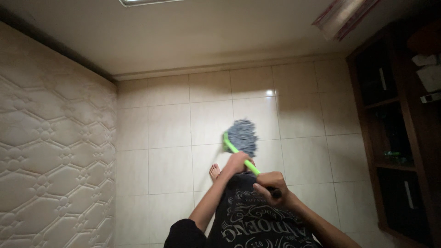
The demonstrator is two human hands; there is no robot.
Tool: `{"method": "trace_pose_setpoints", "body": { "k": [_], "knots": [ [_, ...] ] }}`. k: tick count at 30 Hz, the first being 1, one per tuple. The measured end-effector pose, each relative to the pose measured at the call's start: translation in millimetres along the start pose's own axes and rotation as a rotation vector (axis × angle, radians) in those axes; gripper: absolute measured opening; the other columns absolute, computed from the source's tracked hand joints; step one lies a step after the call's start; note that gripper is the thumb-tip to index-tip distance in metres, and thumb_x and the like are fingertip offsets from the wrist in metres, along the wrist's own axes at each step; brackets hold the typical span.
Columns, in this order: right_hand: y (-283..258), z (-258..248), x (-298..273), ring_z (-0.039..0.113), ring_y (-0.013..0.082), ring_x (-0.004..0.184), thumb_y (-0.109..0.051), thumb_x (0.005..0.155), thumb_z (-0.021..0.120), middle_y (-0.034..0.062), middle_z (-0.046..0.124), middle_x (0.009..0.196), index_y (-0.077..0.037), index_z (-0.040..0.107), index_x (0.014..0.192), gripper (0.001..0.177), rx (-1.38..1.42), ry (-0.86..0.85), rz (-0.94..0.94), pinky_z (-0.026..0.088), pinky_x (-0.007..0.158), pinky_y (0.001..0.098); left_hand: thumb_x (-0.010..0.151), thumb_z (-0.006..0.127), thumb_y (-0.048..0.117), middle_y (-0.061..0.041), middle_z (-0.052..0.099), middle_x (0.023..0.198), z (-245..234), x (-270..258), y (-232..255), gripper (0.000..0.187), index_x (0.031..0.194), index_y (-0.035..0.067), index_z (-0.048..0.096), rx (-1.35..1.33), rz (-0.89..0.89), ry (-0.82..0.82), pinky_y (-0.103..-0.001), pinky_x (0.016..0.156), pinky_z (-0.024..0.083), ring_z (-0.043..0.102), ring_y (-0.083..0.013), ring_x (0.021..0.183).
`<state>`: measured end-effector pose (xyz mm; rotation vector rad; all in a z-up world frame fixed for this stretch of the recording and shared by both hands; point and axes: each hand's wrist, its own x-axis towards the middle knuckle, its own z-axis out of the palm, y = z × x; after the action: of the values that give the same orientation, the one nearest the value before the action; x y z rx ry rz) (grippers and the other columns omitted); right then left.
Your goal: The recorder is using a mop to clean a white tile floor.
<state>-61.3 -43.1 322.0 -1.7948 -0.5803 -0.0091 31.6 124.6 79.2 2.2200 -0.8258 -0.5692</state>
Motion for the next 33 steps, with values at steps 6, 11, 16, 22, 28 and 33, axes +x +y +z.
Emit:
{"method": "trace_pose_setpoints", "body": {
  "k": [6,11,16,22,28,33],
  "knots": [
    [45,19,-1,0.045,0.0226,0.046,-0.005,0.091,0.065,0.0114,0.043,0.056,0.001,0.046,0.065,0.032,0.088,-0.044,0.068,0.037,0.049,0.0373,0.073,0.073,0.014,-0.011,0.073,0.084,9,-31,-81,0.011,0.082,0.017,0.078,0.212,-0.124,0.084,-0.048,0.079,0.057,0.066,-0.0364,0.09],
    [59,21,2,0.04,0.0192,0.046,-0.005,0.092,0.066,0.0111,0.039,0.055,0.002,0.047,0.066,0.033,0.134,-0.076,0.078,0.036,0.048,0.0362,0.074,0.072,0.014,-0.015,0.072,0.084,9,-29,-83,0.005,0.077,0.015,0.077,0.212,-0.264,0.12,-0.049,0.08,0.057,0.066,-0.0387,0.09],
    [41,-5,-7,0.04,0.0157,0.039,-0.005,0.091,0.064,0.0077,0.046,0.051,-0.001,0.055,0.063,0.03,0.156,-0.097,0.167,0.033,0.042,0.0346,0.073,0.076,0.017,-0.022,0.069,0.088,47,-3,-71,0.006,0.074,0.011,0.076,0.191,-0.43,0.143,-0.05,0.079,0.058,0.068,-0.0407,0.089],
    [-19,-40,-28,0.042,0.0144,0.041,-0.006,0.091,0.068,0.0054,0.046,0.05,-0.001,0.053,0.062,0.033,0.012,-0.036,0.261,0.033,0.044,0.0341,0.074,0.076,0.023,-0.02,0.07,0.084,85,32,-18,0.014,0.076,0.009,0.075,0.024,-0.12,0.203,-0.051,0.078,0.057,0.067,-0.0429,0.087],
    [-64,-46,-25,0.048,0.0168,0.045,-0.005,0.087,0.071,0.0089,0.053,0.054,0.0,0.056,0.064,0.029,-0.058,0.057,0.255,0.035,0.046,0.0355,0.078,0.074,0.021,-0.016,0.067,0.082,120,67,41,0.015,0.074,0.008,0.067,-0.074,-0.003,0.115,-0.051,0.07,0.054,0.066,-0.0409,0.083],
    [-33,-14,-24,0.05,0.0261,0.049,-0.004,0.087,0.07,0.0136,0.053,0.057,0.0,0.054,0.062,0.031,-0.193,-0.229,0.312,0.04,0.053,0.0408,0.077,0.073,0.02,-0.015,0.064,0.076,150,81,37,0.015,0.078,0.007,0.065,-0.368,0.209,0.321,-0.047,0.07,0.053,0.066,-0.0381,0.078]
  ]
}}
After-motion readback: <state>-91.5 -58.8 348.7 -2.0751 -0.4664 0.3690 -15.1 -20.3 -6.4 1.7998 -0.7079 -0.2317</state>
